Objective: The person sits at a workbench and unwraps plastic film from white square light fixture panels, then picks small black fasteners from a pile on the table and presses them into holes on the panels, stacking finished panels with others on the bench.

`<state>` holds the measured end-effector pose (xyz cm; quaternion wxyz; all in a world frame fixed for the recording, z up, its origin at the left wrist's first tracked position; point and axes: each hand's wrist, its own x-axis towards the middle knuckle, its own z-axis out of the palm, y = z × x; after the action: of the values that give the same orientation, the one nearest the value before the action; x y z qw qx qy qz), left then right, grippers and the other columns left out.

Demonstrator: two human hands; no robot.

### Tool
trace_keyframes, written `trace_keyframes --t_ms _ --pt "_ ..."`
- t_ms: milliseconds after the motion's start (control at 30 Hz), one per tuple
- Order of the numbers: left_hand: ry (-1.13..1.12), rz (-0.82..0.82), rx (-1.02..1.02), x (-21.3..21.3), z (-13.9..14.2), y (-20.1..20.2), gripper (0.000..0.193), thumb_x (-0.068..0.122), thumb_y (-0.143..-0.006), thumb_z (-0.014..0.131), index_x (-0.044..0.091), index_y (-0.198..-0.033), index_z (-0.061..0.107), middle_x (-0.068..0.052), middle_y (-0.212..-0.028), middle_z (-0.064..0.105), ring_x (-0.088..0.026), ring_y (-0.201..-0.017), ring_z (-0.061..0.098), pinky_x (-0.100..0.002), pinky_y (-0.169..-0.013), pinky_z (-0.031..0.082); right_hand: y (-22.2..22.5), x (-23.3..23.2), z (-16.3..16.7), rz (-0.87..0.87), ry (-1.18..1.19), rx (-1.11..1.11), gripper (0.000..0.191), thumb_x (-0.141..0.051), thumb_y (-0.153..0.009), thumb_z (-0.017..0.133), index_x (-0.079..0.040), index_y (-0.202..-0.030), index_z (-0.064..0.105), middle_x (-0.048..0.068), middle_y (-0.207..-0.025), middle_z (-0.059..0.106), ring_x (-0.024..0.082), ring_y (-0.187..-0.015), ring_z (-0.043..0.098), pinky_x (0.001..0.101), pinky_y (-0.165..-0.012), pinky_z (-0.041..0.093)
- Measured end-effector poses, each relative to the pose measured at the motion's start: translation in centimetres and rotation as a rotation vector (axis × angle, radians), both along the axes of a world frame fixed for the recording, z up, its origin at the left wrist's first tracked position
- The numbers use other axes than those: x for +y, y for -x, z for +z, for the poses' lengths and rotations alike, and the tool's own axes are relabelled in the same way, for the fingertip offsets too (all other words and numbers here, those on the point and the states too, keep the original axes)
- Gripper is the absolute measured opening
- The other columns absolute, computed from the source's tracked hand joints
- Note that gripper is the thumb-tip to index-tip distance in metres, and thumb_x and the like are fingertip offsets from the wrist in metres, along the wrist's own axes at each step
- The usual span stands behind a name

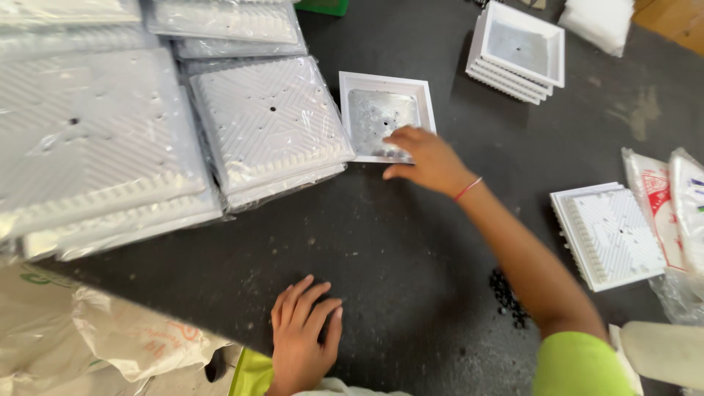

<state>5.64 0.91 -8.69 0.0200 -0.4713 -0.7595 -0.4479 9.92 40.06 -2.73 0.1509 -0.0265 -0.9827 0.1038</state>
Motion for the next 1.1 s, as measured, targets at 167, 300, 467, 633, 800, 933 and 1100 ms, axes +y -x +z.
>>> trace_keyframes --t_ms 167,300,467,633,800,933,1100 --pt "-0.092 -0.027 0.042 -0.6 1.0 0.2 0.013 0.013 -0.084 0.072 0.012 -0.097 0.072 -0.006 -0.119 0.067 -0.031 -0.129 0.055 -0.051 -0.11 0.037 0.3 -4.6 -1.7 -0.317 -0.126 0.082 0.021 -0.003 -0.088 0.065 -0.012 -0.106 0.072 0.005 -0.105 0.063 0.03 -0.101 0.062 0.0437 -0.082 0.053" --pt "-0.149 -0.051 0.048 -1.1 0.9 0.2 0.012 0.011 -0.086 0.072 0.01 -0.098 0.071 -0.006 -0.119 0.067 -0.031 -0.129 0.056 -0.05 -0.111 0.038 -2.4 -6.6 -0.6 -0.408 -0.226 0.137 0.028 0.005 -0.081 0.062 -0.012 -0.101 0.071 0.005 -0.101 0.061 0.031 -0.098 0.061 0.0449 -0.078 0.053" --pt "-0.199 -0.057 0.091 -1.4 0.4 -0.1 0.012 0.011 -0.088 0.071 0.01 -0.099 0.071 -0.005 -0.117 0.068 -0.03 -0.128 0.057 -0.049 -0.112 0.039 -8.5 -11.6 4.9 -0.436 -0.33 0.223 0.028 0.007 -0.084 0.064 -0.012 -0.104 0.073 0.005 -0.1 0.063 0.031 -0.096 0.061 0.0436 -0.079 0.053" --pt "-0.271 -0.145 -0.103 -1.0 -0.1 0.2 0.023 0.015 -0.094 0.07 0.007 -0.115 0.067 -0.011 -0.123 0.068 -0.034 -0.128 0.058 -0.047 -0.111 0.042 -13.9 -18.1 10.3 -0.47 -0.168 0.362 0.028 0.01 -0.089 0.069 -0.007 -0.112 0.072 0.01 -0.107 0.067 0.031 -0.099 0.066 0.0399 -0.082 0.054" --pt "-0.443 -0.388 -0.657 2.8 0.4 3.2 0.058 0.037 -0.108 0.057 0.0 -0.15 0.046 -0.017 -0.153 0.051 -0.029 -0.141 0.051 -0.041 -0.118 0.04 -16.9 -19.8 11.6 -0.339 0.882 0.53 0.026 0.005 -0.103 0.066 -0.001 -0.128 0.064 0.008 -0.121 0.073 0.016 -0.11 0.069 0.0311 -0.1 0.059" --pt "-0.411 -0.603 -1.047 5.3 0.5 6.7 0.066 0.045 -0.107 0.055 0.001 -0.155 0.043 -0.014 -0.154 0.054 -0.023 -0.14 0.053 -0.039 -0.12 0.04 -17.9 -18.5 8.2 -0.228 1.413 0.522 0.026 0.0 -0.105 0.062 0.001 -0.131 0.064 0.009 -0.124 0.071 0.016 -0.112 0.07 0.0318 -0.1 0.058" --pt "-0.282 -0.615 -1.16 4.2 -1.1 6.9 0.053 0.026 -0.105 0.055 0.001 -0.152 0.048 -0.012 -0.142 0.061 -0.019 -0.127 0.061 -0.036 -0.111 0.05 -17.3 -17.0 0.9 -0.301 1.724 0.493 0.025 0.0 -0.105 0.06 0.0 -0.13 0.064 0.009 -0.12 0.072 0.016 -0.107 0.07 0.0312 -0.098 0.058"
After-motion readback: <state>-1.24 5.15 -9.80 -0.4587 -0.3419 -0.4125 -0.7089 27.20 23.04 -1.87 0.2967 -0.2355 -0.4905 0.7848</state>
